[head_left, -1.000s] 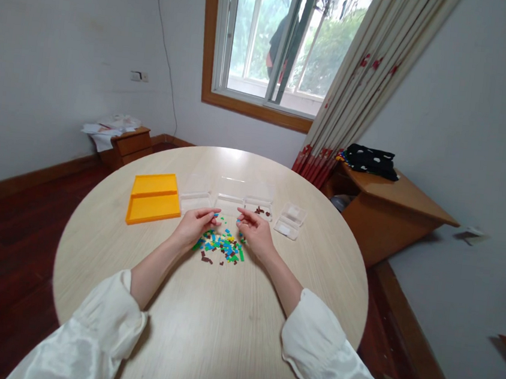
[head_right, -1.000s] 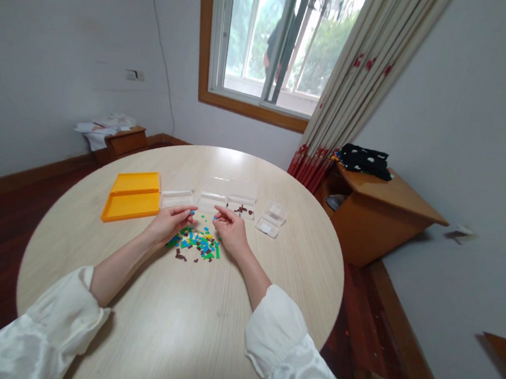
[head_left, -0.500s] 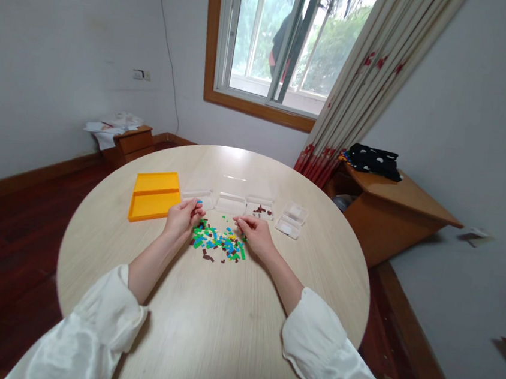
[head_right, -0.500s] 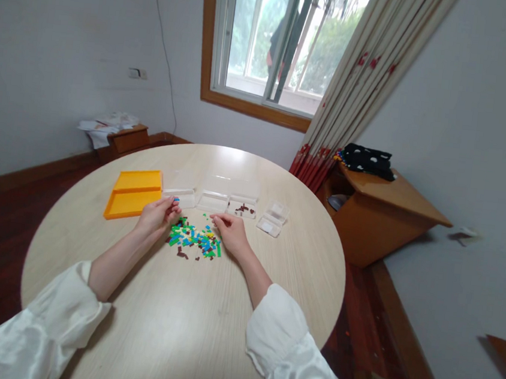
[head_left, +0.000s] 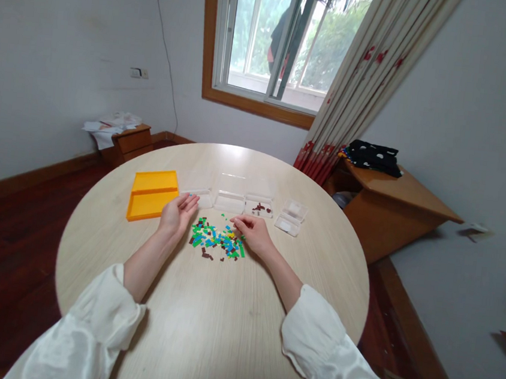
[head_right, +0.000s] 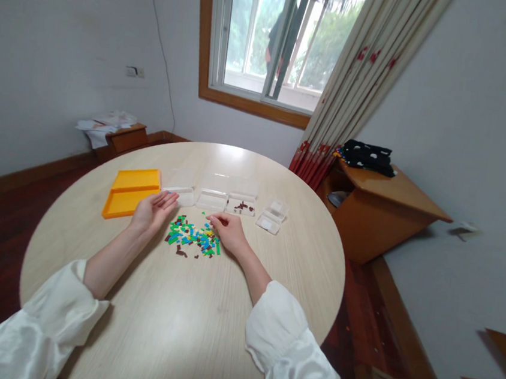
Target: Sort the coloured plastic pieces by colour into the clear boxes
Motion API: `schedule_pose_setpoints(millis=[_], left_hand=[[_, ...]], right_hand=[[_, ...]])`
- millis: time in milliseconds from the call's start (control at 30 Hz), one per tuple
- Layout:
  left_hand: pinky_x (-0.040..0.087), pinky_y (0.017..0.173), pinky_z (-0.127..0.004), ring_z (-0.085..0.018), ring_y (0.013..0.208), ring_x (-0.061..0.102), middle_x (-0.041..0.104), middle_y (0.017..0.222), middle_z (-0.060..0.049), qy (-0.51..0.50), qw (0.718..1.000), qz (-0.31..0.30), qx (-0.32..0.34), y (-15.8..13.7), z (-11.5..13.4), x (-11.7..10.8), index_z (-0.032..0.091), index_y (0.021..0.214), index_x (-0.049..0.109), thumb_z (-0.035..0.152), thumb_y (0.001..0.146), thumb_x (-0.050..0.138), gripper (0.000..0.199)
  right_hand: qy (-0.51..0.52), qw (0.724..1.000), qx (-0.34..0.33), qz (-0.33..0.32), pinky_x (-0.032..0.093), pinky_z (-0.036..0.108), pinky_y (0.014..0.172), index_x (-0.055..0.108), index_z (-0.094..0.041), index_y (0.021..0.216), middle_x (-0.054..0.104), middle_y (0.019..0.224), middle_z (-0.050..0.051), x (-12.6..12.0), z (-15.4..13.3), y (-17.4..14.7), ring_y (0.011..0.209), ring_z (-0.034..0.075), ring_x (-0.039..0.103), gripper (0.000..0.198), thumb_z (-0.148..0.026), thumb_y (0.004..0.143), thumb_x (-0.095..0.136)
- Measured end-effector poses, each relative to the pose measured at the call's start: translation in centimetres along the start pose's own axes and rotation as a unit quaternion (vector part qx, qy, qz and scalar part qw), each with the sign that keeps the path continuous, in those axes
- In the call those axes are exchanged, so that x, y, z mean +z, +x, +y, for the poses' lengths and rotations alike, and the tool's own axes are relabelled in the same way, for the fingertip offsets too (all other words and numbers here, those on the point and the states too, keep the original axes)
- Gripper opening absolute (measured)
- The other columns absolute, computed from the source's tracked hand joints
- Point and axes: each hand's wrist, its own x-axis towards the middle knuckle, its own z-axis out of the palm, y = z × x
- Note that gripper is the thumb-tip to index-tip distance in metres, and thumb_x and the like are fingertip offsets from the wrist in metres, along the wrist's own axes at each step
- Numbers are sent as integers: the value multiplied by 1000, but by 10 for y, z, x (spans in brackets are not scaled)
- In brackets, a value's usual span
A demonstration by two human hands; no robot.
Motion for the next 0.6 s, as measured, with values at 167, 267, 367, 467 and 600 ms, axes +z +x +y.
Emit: schedule_pose_setpoints(millis=[167,267,367,467,600], left_hand=[[52,77,-25,-16,90,64,64,91,-12,-2,1000,-18,-16,0,2,1,13,76,57,13,80,43,15],[52,76,-25,-16,85,65,65,86,-12,9,1000,-22,-4,1,1,1,13,75,58,13,77,47,12],[53,72,-25,-14,72,64,65,74,-9,42,998,-44,-3,-2,-2,2,11,72,59,11,73,52,8],[53,66,-25,-12,62,63,63,66,-6,118,986,-114,-20,-8,-6,3,10,69,61,14,72,58,6],[52,63,-26,-13,58,62,65,64,-6,213,953,-214,-31,-19,-14,4,10,65,63,24,62,72,17]], right_hand=[[1,1000,3,-15,37,22,50,68,-14,71,55,53,-2,1,-3,-2,50,10,46,28,-42,70,62],[2,1000,-4,-7,39,23,50,69,-15,71,58,56,-2,1,-3,-2,52,10,49,28,-42,70,62],[10,1000,-14,4,45,25,58,70,-16,75,67,68,2,1,-1,-1,62,13,57,24,-38,69,63],[16,1000,-19,1,49,30,68,71,-17,79,71,80,5,1,1,-1,73,16,62,21,-33,68,65],[42,999,-12,-5,51,33,75,70,-17,83,71,84,5,1,0,-1,77,16,64,23,-29,64,68]])
